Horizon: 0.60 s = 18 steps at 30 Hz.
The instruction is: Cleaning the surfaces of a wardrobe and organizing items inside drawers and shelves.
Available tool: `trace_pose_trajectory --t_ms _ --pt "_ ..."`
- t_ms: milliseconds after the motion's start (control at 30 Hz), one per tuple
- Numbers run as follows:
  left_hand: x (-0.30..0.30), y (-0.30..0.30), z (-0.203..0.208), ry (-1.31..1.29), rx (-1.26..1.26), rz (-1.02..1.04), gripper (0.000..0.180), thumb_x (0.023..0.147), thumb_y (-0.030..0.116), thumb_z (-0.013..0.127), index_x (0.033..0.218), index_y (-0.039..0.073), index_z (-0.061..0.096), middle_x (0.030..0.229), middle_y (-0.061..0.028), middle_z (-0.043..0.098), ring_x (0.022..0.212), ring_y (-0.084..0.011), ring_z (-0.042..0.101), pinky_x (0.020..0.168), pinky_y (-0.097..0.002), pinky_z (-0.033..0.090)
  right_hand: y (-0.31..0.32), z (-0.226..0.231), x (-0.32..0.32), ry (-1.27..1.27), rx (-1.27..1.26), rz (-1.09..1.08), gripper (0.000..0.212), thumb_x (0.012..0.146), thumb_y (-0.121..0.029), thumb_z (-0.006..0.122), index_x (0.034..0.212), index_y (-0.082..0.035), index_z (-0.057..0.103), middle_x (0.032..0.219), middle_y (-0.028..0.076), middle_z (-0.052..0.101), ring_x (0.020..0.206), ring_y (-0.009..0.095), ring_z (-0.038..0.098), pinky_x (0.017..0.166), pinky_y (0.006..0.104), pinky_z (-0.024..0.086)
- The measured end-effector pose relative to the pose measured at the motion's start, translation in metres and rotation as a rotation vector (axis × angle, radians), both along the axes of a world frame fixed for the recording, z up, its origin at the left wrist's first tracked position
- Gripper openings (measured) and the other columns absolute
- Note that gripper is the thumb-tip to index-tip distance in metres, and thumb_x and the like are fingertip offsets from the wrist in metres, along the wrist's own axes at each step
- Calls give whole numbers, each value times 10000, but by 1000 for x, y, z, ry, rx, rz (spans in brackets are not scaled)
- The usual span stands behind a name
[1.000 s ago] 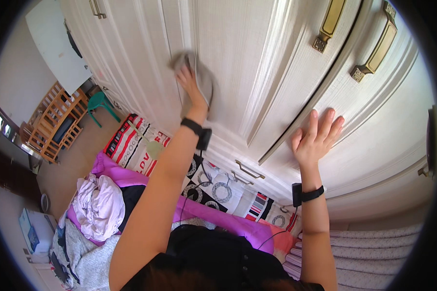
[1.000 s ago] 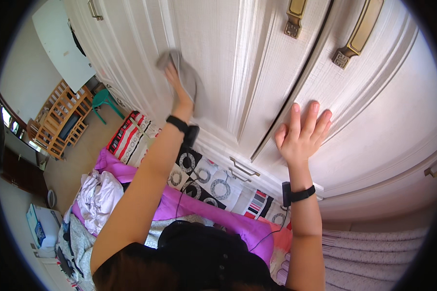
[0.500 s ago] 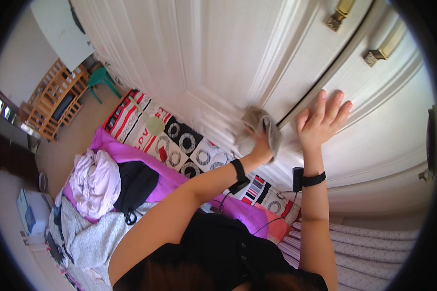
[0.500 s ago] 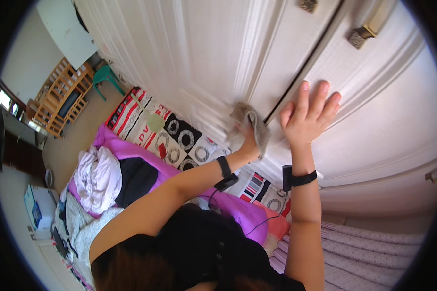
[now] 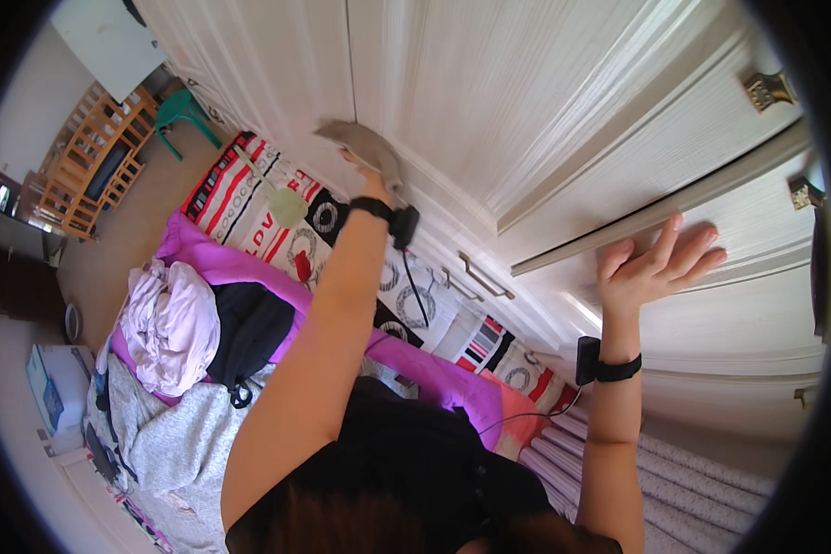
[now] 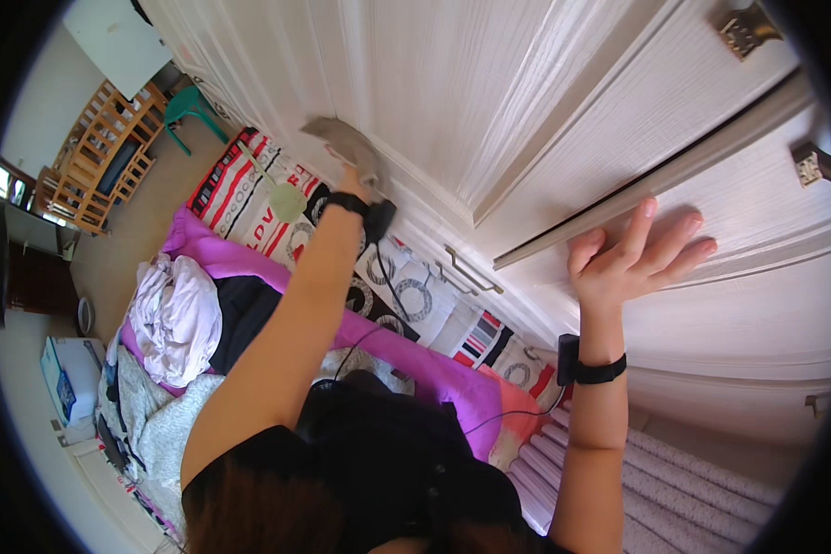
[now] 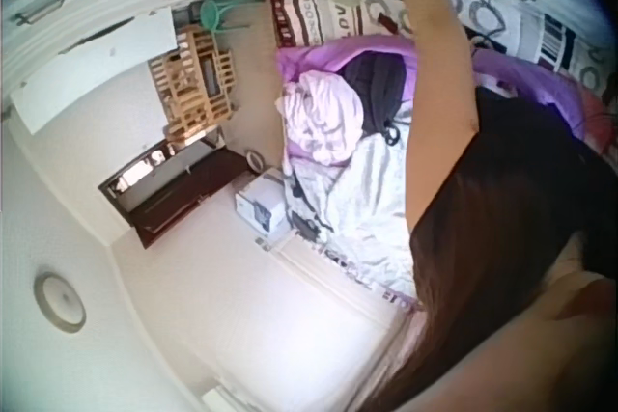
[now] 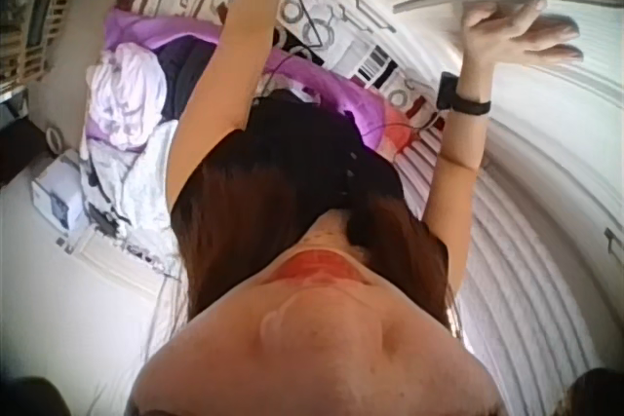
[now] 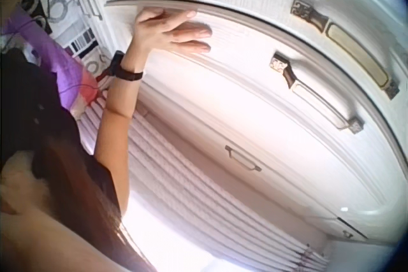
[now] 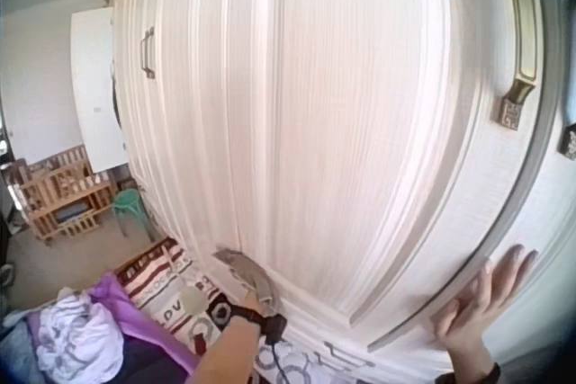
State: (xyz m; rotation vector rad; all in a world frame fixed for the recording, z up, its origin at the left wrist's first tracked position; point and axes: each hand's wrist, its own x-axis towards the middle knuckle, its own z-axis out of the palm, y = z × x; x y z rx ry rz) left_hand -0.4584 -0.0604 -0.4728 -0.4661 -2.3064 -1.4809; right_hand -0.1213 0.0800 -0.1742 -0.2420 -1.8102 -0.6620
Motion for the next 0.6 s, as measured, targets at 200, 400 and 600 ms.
trace_pose_trajectory --t_ms 200,400,600 --pt "-14 -6 -21 -56 37 -28 599 954 316 422 1427 30 192 1450 -191 229 1325 -322 210 1050 -502 91 0 4 -1 -47 41 -35 597 864 -305 403 1408 -67 346 1491 239 198 1386 477 61 1088 622 88" --pt "135 39 -50 -216 214 -231 543 967 313 407 1411 43 252 1423 -161 307 1288 -294 300 1045 -451 177 -6 6 0 -77 64 -59 588 869 -267 403 1399 -21 340 1498 243 160 1394 449 55 1096 596 86" --pt "264 98 -16 -611 537 -132 494 979 311 392 1395 57 312 1397 -132 385 1250 -266 391 1040 -399 263 -5 4 -1 -76 67 -33 609 821 -227 434 1391 -25 365 1499 241 171 1395 451 50 1100 594 84"
